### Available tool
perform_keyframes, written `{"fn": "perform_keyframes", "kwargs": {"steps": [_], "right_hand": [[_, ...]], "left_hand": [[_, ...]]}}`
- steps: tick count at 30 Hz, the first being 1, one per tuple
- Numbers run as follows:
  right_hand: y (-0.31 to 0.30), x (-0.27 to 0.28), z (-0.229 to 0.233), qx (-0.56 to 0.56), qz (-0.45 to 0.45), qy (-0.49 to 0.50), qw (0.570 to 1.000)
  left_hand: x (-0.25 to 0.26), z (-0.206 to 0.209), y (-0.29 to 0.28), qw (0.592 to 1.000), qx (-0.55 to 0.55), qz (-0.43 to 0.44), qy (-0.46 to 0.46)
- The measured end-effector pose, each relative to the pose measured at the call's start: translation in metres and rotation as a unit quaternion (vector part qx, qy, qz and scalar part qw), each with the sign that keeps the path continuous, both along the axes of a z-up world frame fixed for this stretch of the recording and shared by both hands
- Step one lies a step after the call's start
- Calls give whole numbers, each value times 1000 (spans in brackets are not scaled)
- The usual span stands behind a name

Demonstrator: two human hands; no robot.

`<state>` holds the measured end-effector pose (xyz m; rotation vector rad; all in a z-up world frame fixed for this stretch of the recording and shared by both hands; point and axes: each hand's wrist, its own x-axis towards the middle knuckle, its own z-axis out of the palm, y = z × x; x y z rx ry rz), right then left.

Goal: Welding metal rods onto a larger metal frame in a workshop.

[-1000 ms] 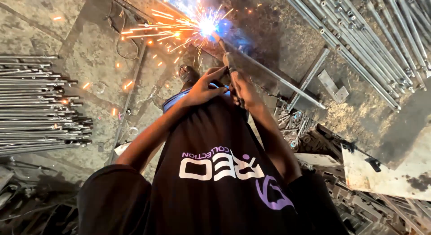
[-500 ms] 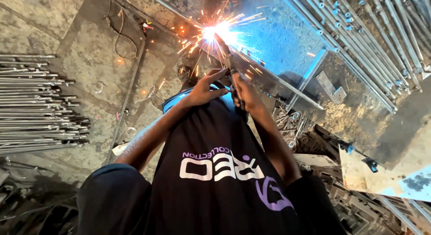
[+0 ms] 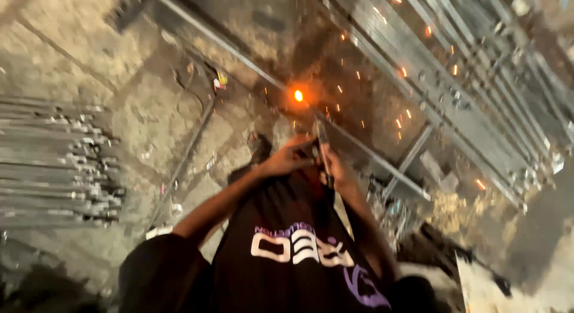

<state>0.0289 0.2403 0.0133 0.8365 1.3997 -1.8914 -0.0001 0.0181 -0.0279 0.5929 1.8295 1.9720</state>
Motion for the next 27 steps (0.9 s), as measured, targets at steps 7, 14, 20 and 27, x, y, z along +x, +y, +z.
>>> {"fn": "perform_keyframes", "kwargs": {"steps": [7, 14, 20, 27], "right_hand": [[11, 14, 1, -21, -48, 44, 998], [-15, -28, 16, 19, 23, 12, 999], [-13, -26, -6, 15, 152, 71, 986], [-133, -105, 101, -67, 176, 113, 976]], "left_hand": [[-5, 10, -5, 994, 83, -56, -33], [-27, 67, -47, 985, 139, -49, -88], [2, 88, -75, 978, 126, 44, -160], [-53, 133, -152, 990, 90, 88, -62]]}}
